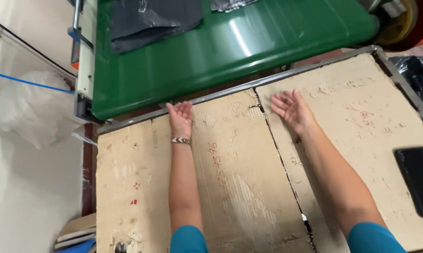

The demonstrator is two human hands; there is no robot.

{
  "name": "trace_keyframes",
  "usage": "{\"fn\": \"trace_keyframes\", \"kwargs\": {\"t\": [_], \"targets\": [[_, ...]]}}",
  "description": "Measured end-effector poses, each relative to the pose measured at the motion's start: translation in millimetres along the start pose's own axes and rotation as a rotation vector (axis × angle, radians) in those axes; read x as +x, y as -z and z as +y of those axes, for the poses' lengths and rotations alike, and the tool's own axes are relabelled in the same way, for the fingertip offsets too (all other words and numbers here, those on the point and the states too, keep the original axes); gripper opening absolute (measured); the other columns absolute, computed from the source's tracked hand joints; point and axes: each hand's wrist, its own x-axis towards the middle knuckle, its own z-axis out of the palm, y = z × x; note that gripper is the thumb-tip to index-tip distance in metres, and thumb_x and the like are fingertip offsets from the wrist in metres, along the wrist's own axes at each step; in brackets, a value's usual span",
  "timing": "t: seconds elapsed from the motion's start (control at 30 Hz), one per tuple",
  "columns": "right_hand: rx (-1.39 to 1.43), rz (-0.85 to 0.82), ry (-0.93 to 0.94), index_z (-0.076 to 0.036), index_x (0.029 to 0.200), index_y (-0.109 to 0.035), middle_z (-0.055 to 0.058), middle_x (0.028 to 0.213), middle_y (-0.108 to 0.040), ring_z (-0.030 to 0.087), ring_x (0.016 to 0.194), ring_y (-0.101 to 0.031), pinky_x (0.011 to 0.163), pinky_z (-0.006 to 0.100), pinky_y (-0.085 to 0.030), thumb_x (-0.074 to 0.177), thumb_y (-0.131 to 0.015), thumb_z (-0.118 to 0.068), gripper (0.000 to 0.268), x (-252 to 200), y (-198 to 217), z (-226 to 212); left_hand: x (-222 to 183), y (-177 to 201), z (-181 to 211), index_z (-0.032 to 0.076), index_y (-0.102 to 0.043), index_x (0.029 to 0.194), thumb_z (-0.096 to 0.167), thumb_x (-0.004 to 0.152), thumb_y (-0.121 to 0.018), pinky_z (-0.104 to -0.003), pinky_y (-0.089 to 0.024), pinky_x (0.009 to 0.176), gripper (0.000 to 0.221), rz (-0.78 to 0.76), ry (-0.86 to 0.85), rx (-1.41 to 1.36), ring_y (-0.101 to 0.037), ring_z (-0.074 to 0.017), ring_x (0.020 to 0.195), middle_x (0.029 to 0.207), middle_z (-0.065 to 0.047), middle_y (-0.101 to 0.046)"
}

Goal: Folding and stacking plastic bags on a workbench in a factory setting

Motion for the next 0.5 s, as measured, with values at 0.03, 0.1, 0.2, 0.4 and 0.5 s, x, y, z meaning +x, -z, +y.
{"fn": "trace_keyframes", "kwargs": {"t": [0.03,0.1,0.2,0.4,0.5], "targets": [[0.045,0.014,0.01,-0.009,0.118,-0.059,0.024,0.136,-0.055,0.043,0.133,-0.054,0.106,0.055,-0.05,0.1,-0.057,-0.048,0.043,11,1,0,13,1,1,0.02,-0.057,0.109,0.075,0.088,-0.056,-0.029,-0.054,0.09,0.059,-0.009,-0.009,-0.065,-0.07,-0.0212,0.11,0.114,-0.001,-0.069],[0.075,0.016,0.02,-0.006,0.126,-0.05,0.026,0.139,-0.051,0.043,0.134,-0.053,0.107,0.055,-0.051,0.1,-0.057,-0.049,0.051,32,-3,-3,7,-9,11,0.019,-0.056,0.112,0.077,0.086,-0.057,-0.031,-0.053,0.095,0.063,-0.027,-0.012,-0.096,-0.068,-0.022,0.115,0.12,-0.002,-0.067],[0.133,0.018,0.039,0.001,0.143,-0.026,0.029,0.148,-0.037,0.044,0.138,-0.048,0.109,0.056,-0.05,0.098,-0.061,-0.054,0.079,59,-12,-9,7,-13,17,0.015,-0.052,0.12,0.078,0.084,-0.059,-0.036,-0.047,0.105,0.073,-0.071,-0.016,-0.165,-0.061,-0.0248,0.125,0.132,-0.006,-0.061],[0.111,0.206,0.017,-0.002,0.145,-0.016,0.019,0.137,-0.028,0.033,0.117,-0.049,0.098,0.048,-0.055,0.08,-0.074,-0.064,0.107,69,-35,-15,5,12,15,0.018,-0.064,0.107,0.055,0.086,-0.072,-0.043,-0.051,0.098,0.044,0.072,-0.05,-0.212,-0.069,-0.021,0.107,0.11,-0.001,-0.069],[0.004,0.48,0.014,-0.009,0.125,-0.047,0.009,0.106,-0.055,0.025,0.081,-0.069,0.07,0.042,-0.068,0.075,-0.083,-0.048,0.074,66,-4,-2,-45,15,32,0.008,-0.054,0.112,0.028,0.088,-0.078,-0.048,-0.06,0.089,0.039,0.159,-0.137,-0.234,-0.072,-0.0267,0.094,0.103,-0.01,-0.069]]}}
